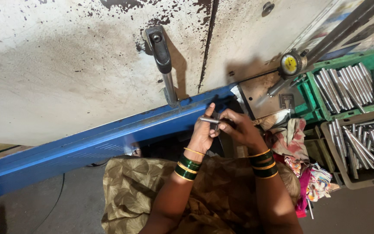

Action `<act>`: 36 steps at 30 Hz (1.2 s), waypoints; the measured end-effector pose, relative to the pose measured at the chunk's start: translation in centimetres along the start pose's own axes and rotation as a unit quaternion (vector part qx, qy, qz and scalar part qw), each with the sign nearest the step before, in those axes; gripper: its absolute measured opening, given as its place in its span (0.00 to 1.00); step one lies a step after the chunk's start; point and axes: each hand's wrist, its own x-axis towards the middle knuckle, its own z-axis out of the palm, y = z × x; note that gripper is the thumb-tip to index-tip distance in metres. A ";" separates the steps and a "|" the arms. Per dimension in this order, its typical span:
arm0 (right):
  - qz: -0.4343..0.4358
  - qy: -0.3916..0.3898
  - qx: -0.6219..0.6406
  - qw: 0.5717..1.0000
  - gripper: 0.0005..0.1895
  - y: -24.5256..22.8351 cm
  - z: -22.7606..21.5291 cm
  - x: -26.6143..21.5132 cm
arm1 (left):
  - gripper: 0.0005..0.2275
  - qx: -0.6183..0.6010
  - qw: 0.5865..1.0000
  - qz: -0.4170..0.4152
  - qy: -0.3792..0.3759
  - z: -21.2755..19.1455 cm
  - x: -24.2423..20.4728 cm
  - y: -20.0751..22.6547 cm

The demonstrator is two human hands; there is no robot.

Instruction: The person operates a lathe to machine small metal rods, then removes each rod and manually deburrs its ends using a handheld file. The finished rods are placed into a green bin. The process is repeated for multiple rods.

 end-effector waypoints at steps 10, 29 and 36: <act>0.014 0.028 -0.131 0.991 0.16 -0.1 0.3 0.2 | 0.16 -0.002 1.000 -0.001 -0.022 -0.3 0.9 -1.4; 0.011 0.022 -0.044 0.999 0.13 0.8 0.6 0.1 | 0.15 0.017 0.999 0.028 -0.023 -0.5 1.2 -1.7; 0.017 -0.008 -0.060 0.998 0.13 1.1 0.2 0.1 | 0.16 0.000 0.999 0.039 -0.017 -0.5 1.3 -1.9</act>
